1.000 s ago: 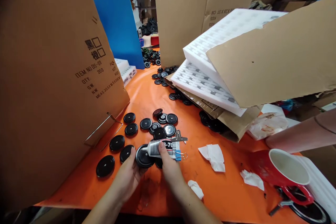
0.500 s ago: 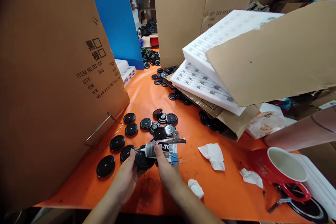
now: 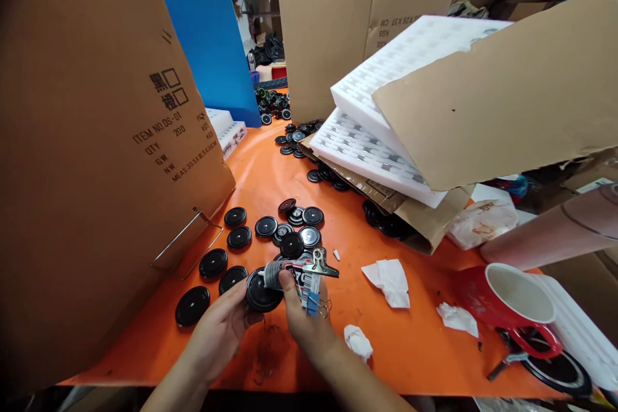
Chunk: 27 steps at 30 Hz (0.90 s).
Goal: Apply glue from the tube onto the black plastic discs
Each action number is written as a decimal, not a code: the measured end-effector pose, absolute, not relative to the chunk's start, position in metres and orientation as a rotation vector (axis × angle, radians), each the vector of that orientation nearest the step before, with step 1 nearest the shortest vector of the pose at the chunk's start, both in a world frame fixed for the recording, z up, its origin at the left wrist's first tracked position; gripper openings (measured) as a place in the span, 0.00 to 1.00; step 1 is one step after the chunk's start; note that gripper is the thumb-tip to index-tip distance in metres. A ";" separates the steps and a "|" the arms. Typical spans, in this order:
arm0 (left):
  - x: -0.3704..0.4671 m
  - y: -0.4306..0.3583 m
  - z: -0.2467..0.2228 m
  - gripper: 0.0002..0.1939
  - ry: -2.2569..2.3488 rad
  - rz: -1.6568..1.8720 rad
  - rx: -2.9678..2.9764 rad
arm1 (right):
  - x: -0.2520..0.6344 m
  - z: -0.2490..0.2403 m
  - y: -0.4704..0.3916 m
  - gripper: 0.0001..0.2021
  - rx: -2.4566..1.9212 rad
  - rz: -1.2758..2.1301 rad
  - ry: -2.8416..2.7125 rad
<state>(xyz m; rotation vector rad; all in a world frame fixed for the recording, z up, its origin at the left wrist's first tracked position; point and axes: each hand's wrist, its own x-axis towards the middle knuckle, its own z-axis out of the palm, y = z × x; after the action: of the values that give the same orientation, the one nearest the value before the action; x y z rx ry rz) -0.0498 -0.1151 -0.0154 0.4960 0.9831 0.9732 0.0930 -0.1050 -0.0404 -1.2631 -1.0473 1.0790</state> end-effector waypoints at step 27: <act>-0.052 -0.112 -0.011 0.13 0.909 0.938 0.336 | 0.092 -0.038 -0.103 0.13 -1.239 1.151 -0.968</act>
<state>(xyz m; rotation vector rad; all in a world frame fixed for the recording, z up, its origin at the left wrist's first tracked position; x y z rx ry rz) -0.0522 -0.1121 -0.0111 0.3355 0.9094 0.9378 0.0915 -0.1026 -0.0376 -1.2386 -0.9677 1.1510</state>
